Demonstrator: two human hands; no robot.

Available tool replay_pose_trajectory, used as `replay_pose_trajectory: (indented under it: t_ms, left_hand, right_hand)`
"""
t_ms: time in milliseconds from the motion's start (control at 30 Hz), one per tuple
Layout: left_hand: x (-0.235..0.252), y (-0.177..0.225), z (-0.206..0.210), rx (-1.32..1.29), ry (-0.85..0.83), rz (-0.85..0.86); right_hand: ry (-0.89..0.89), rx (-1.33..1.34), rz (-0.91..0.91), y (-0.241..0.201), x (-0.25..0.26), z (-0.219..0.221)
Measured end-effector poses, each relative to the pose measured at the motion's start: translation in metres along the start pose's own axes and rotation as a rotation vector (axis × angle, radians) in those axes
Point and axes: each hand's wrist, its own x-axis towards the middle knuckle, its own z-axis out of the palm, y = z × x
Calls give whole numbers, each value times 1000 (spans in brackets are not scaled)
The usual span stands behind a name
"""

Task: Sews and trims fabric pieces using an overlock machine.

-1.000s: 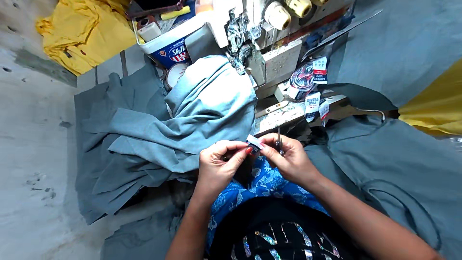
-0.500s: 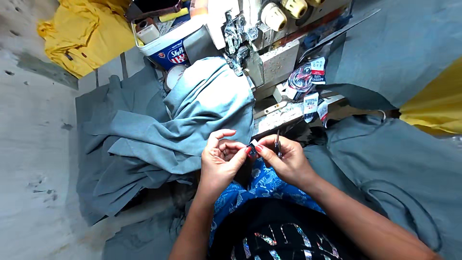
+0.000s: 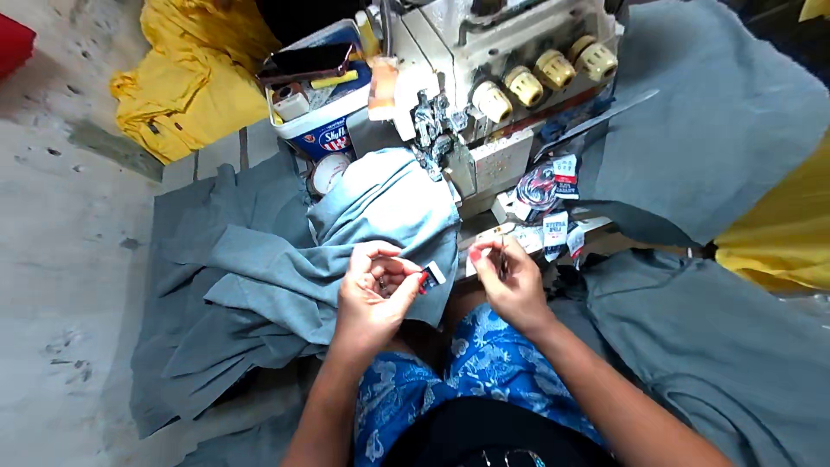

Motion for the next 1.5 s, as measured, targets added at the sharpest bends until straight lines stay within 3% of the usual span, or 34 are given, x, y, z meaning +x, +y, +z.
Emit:
replay_pose_trajectory:
  t_ms: [200, 533, 667, 933, 1000, 1133, 1200, 1500]
  left_hand:
    - [54, 5, -16, 217, -28, 93]
    - [106, 12, 2, 298, -207, -70]
    - [115, 15, 5, 494, -238, -105]
    - [116, 14, 9, 448, -236, -114]
    - [111, 7, 11, 496, -207, 2]
    - [89, -7, 12, 834, -200, 469]
    - [79, -14, 11, 921, -203, 621]
    - [72, -23, 16, 1031, -131, 715]
  right_hand:
    - [6, 111, -19, 11, 33, 20]
    - [-120, -43, -28, -9, 30, 3]
    - [-131, -99, -16, -13, 32, 4]
    - [-222, -323, 43, -25, 40, 1]
    - [-233, -314, 57, -26, 41, 1]
    - [-235, -305, 66, -26, 43, 1]
    - [-231, -303, 55, -25, 43, 2]
    - [-157, -105, 100, -20, 38, 4]
